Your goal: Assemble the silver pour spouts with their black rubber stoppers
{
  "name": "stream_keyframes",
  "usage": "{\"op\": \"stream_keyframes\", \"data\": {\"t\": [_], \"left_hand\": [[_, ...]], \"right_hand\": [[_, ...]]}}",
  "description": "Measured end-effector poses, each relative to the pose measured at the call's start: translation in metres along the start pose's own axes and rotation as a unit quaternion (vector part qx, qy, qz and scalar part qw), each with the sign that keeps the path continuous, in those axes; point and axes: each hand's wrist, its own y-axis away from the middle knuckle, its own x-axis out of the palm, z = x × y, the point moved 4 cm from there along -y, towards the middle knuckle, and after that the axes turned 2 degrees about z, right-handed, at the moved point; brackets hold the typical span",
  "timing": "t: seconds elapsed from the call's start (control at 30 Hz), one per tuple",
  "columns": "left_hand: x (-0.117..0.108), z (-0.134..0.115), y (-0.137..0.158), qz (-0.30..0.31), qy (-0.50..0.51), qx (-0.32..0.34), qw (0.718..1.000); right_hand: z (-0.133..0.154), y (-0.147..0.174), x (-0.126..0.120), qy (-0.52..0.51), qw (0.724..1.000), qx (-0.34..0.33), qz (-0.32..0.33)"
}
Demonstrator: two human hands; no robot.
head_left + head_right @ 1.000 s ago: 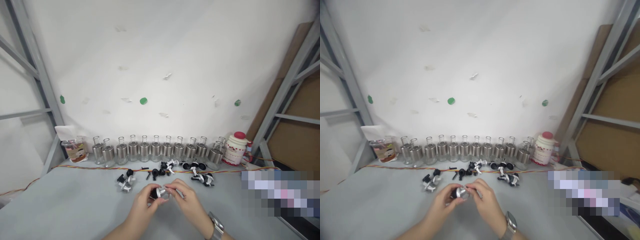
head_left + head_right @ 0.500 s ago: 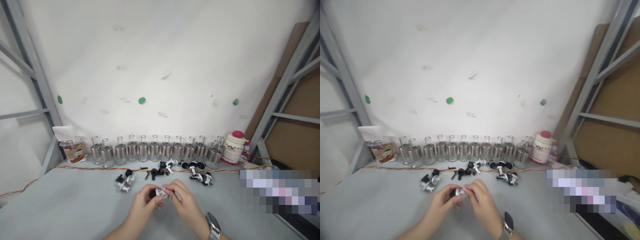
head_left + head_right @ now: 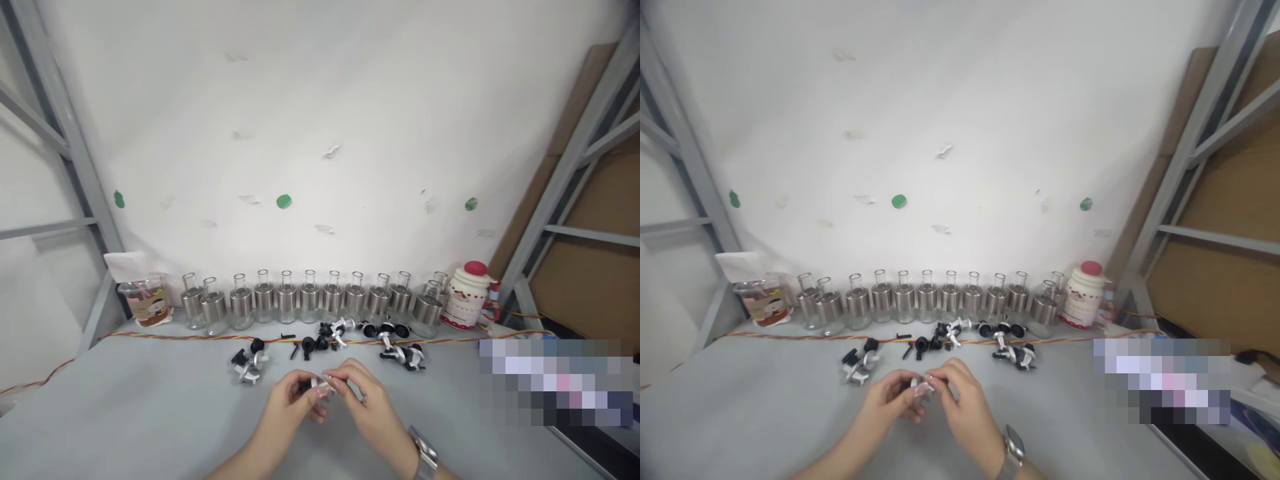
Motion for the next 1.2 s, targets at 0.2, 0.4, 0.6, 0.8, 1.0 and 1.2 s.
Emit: {"op": "stream_keyframes", "data": {"t": [0.2,0.4,0.6,0.8,1.0,1.2], "left_hand": [[-0.001,0.004,-0.001,0.003,0.031,-0.041,0.999],[-0.004,0.001,-0.002,-0.004,0.044,-0.033,0.998],[-0.002,-0.002,-0.001,0.009,0.042,-0.025,0.999],[0.001,-0.004,0.001,0.019,0.037,-0.02,0.999],[0.003,0.0,0.002,0.02,0.03,-0.025,0.999],[0.006,0.001,0.004,0.03,0.014,-0.029,0.999]], "right_hand": [[-0.002,0.004,0.002,-0.01,1.0,0.011,-0.003],[-0.007,0.001,0.004,-0.071,0.997,0.038,0.013],[-0.011,-0.004,0.004,-0.138,0.988,0.071,0.02],[-0.013,-0.003,0.003,-0.159,0.983,0.093,0.011],[-0.016,-0.004,-0.004,-0.158,0.983,0.082,-0.049],[-0.014,-0.002,-0.002,-0.147,0.985,0.08,-0.044]]}}
